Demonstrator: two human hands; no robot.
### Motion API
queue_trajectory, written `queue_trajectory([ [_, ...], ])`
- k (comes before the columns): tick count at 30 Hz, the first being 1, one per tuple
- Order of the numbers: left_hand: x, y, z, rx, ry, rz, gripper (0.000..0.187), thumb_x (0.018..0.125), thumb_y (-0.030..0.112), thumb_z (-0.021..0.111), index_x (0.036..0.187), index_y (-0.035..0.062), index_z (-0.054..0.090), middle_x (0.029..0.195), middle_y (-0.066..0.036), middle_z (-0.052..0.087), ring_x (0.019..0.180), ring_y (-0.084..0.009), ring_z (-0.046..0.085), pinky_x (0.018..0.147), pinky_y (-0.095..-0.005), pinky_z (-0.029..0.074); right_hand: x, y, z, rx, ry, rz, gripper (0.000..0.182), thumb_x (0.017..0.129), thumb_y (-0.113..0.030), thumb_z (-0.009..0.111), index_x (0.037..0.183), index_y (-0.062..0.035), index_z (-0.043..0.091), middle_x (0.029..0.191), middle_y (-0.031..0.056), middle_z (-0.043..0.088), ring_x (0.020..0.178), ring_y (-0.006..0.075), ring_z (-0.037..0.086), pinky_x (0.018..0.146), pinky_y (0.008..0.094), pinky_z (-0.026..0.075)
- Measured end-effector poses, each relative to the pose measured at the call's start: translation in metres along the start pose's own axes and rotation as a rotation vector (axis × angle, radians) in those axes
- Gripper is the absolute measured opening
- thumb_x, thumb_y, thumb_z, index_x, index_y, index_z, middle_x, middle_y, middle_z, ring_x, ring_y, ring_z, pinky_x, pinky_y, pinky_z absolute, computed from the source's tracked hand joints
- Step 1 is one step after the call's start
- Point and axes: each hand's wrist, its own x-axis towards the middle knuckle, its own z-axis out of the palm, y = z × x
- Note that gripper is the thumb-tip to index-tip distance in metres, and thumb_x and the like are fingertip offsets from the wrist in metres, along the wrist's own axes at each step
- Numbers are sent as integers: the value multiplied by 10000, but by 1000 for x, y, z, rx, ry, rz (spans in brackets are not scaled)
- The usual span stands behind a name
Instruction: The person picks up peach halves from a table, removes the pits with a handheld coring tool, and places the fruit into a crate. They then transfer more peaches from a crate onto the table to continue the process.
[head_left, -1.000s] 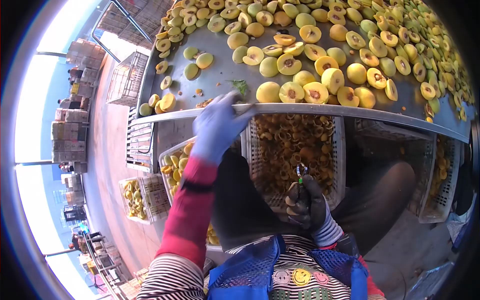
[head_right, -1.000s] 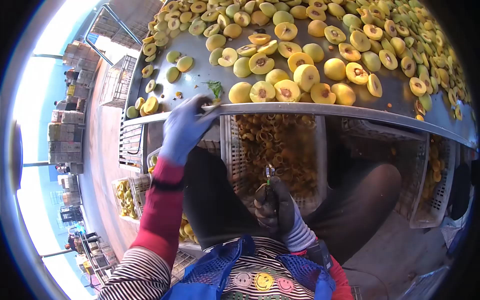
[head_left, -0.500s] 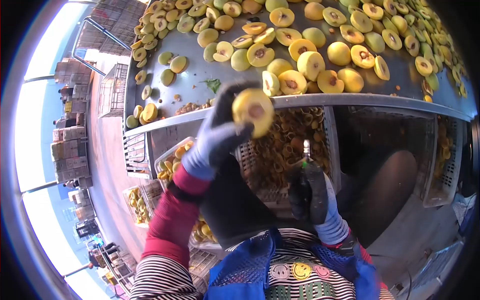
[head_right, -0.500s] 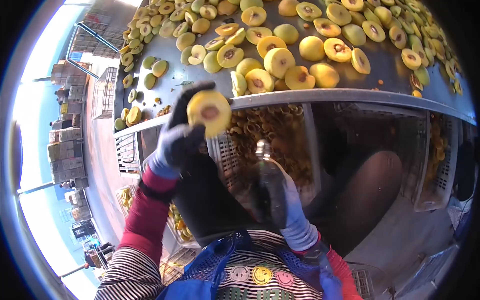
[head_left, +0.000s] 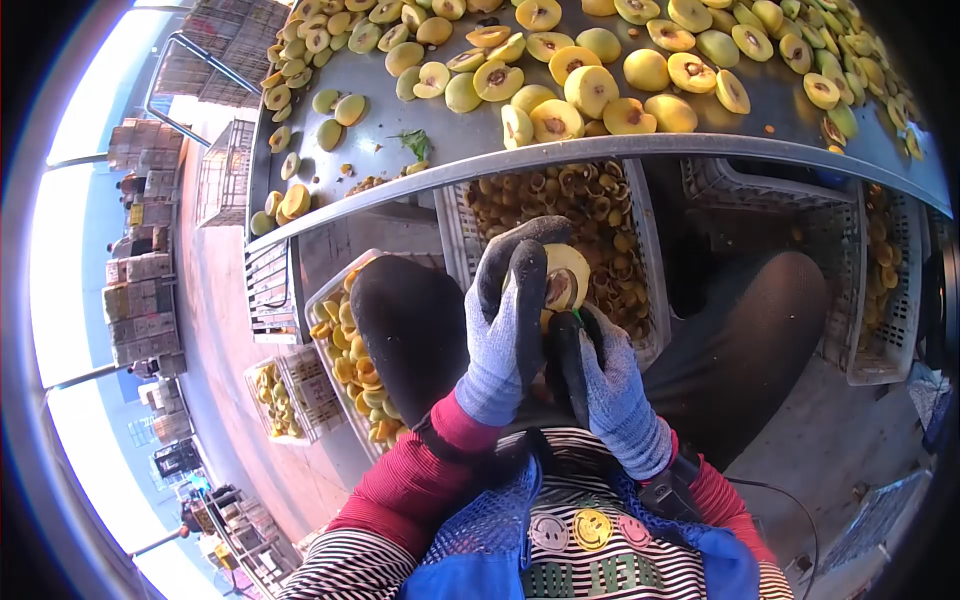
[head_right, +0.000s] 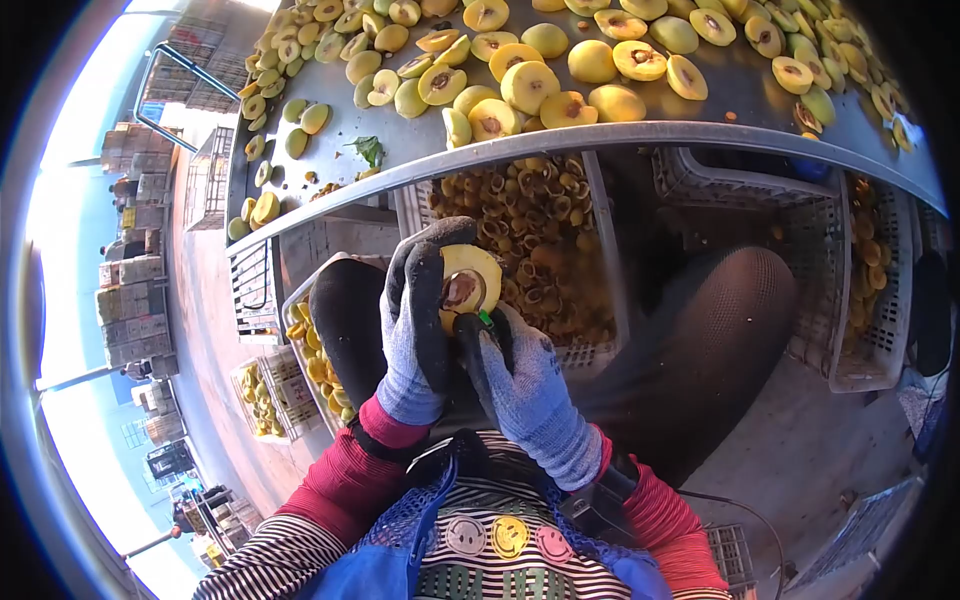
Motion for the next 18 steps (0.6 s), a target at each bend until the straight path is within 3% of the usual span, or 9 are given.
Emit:
queue_trajectory([
  [5, -4, 3, 0, 32, -102, 19, 298, 952, 211, 491, 1122, -13, 588, 1051, -76, 617, 944, -131, 569, 831, -270, 459, -11, -25, 1, 533, 75, 648, 361, 991, -342, 409, 1084, -14, 528, 770, 51, 586, 495, 108, 505, 437, 218, 409],
  [6, -4, 5, -1, 73, -146, 10, 282, 942, 176, 494, 1125, -20, 584, 1036, -84, 630, 935, -143, 584, 832, -279, 465, -11, -28, -4, 534, 76, 646, 361, 991, -342, 409, 1084, -14, 528, 770, 51, 586, 495, 108, 505, 437, 218, 409],
  [9, 7, 2, -11, 141, -386, 186, 268, 918, 135, 510, 1117, -31, 581, 1010, -110, 645, 924, -161, 605, 835, -288, 470, -12, -28, -16, 953, -225, 739, 444, 955, -479, 432, 930, -50, 544, 596, 17, 493, 421, 107, 455, 388, 221, 350],
  [12, 11, 9, -13, 146, -519, -1, 285, 906, 138, 531, 1130, -36, 562, 999, -120, 644, 917, -171, 612, 811, -297, 483, -9, -24, -14, 1648, -468, 946, 500, 928, -571, 407, 811, -91, 486, 520, -24, 380, 352, 65, 335, 344, 219, 286],
  [13, 10, 12, -12, 107, -535, -87, 305, 908, 156, 544, 1145, -35, 550, 1003, -114, 639, 919, -168, 608, 801, -296, 486, -11, -18, -11, 1643, -474, 950, 500, 928, -571, 407, 811, -91, 486, 520, -24, 380, 352, 65, 335, 344, 219, 286],
  [15, 4, -24, -20, 70, -528, 123, 354, 931, 238, 538, 1168, -25, 529, 1002, -96, 628, 923, -152, 592, 796, -297, 488, -16, -1, 0, 2086, -709, 767, 498, 931, -574, 390, 782, -103, 454, 524, -18, 395, 349, 65, 325, 337, 220, 269],
  [16, -11, -54, -22, -280, -325, -335, 400, 948, 307, 510, 1187, -14, 515, 1025, -90, 617, 931, -153, 589, 803, -311, 490, -14, -4, 1, 2008, -742, 678, 501, 931, -576, 385, 782, -103, 448, 529, -14, 403, 349, 67, 328, 336, 224, 276],
  [17, -23, -46, -16, -493, -314, -317, 396, 962, 322, 468, 1171, -8, 529, 1049, -99, 612, 919, -172, 598, 811, -323, 490, -12, -6, 0, 1930, -772, 595, 503, 931, -579, 380, 781, -102, 441, 533, -10, 411, 350, 69, 332, 335, 227, 284],
  [18, -35, -54, -18, -306, -213, -114, 394, 966, 327, 453, 1165, -4, 532, 1044, -102, 611, 916, -186, 601, 805, -332, 493, -4, -2, -2, 1906, -849, 489, 508, 928, -590, 373, 785, -107, 435, 541, -8, 408, 359, 77, 339, 340, 228, 295],
])
